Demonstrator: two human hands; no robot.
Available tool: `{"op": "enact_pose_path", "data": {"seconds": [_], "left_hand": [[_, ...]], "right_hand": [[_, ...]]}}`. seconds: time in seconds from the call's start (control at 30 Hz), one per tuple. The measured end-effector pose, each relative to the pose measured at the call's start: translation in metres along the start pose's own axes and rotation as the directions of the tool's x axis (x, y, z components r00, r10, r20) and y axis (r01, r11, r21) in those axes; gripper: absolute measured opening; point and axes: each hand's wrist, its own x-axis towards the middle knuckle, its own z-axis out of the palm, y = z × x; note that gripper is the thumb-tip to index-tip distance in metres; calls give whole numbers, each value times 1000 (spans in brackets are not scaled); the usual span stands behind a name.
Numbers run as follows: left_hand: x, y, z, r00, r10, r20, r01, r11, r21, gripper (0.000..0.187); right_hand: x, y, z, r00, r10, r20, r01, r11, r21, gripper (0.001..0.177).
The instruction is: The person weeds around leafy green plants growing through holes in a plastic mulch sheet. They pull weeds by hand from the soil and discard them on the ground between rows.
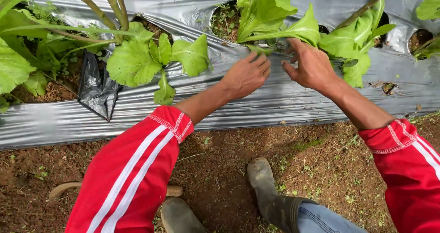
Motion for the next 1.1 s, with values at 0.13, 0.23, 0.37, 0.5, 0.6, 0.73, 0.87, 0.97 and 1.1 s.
{"op": "enact_pose_path", "data": {"seconds": [0.13,0.23,0.37,0.5,0.6,0.73,0.87,0.97,1.1], "left_hand": [[10,-8,18,896,127,425,-278,908,314,31],[4,-24,40,928,-49,370,-179,811,557,43],[0,-55,36,937,-85,340,-189,695,694,56],[-11,-69,16,953,-154,262,-111,628,770,74],[-12,-68,-8,924,-218,313,-72,707,704,62],[-24,-76,-5,923,-231,309,-88,653,752,69],[-25,-78,-17,872,-239,427,-124,736,666,67],[-27,-81,-24,882,-197,428,-105,803,586,60],[-33,-85,-28,904,-186,384,-56,840,540,50]], "right_hand": [[20,1,-14,996,-86,-2,86,996,-27,45],[22,1,-15,992,-110,-57,108,994,-33,50],[23,6,-9,990,-121,-68,119,992,-33,46],[28,12,3,986,-151,-77,152,988,13,57],[34,10,12,960,-235,-153,252,962,104,35],[49,6,30,904,-250,-347,306,945,115,19],[66,-12,45,868,-322,-378,393,911,126,7],[83,-21,66,900,-351,-260,375,926,46,11],[101,-24,88,901,-344,-263,344,938,-46,5]]}}
